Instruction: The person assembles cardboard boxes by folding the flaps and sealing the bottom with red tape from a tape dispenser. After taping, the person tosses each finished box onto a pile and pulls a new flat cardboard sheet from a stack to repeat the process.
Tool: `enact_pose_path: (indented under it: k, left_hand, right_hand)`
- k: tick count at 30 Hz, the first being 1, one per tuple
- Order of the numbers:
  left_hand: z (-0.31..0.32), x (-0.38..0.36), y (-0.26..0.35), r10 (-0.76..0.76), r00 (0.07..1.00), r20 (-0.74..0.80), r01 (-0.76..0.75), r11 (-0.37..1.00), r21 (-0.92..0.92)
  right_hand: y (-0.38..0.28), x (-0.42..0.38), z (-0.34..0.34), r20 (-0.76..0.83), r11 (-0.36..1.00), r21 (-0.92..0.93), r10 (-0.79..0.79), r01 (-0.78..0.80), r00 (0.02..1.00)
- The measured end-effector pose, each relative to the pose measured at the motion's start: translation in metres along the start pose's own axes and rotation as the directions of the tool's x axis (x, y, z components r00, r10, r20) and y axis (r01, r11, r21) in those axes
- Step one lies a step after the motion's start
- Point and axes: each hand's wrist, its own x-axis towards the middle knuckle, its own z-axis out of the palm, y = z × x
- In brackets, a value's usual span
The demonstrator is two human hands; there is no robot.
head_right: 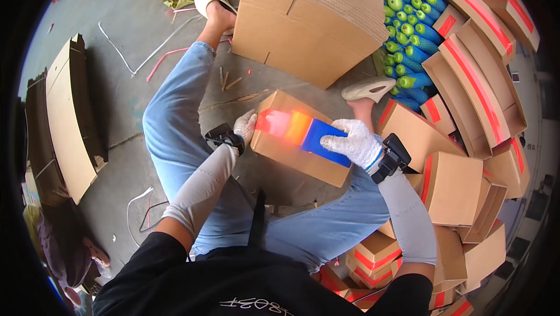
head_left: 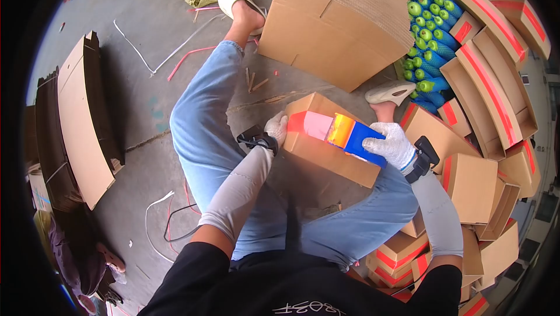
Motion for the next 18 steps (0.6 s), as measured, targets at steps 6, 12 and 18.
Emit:
enact_pose_path:
  k: [6,12,18]
  left_hand:
    - [-0.014,-0.016,0.081,0.027,0.997,-0.069,-0.031,0.998,-0.06]
    - [0.023,-0.061,0.148,0.183,0.979,0.094,-0.206,0.855,0.476]
    - [0.026,-0.063,0.151,0.409,0.909,0.078,-0.393,0.781,0.485]
  right_hand:
    - [0.009,-0.005,-0.001,0.003,0.999,0.046,-0.025,0.025,1.0]
    - [0.024,0.003,-0.001,-0.009,0.993,0.081,-0.081,0.082,0.997]
    - [0.002,-0.005,-0.021,0.018,0.876,-0.481,0.055,-0.039,0.998]
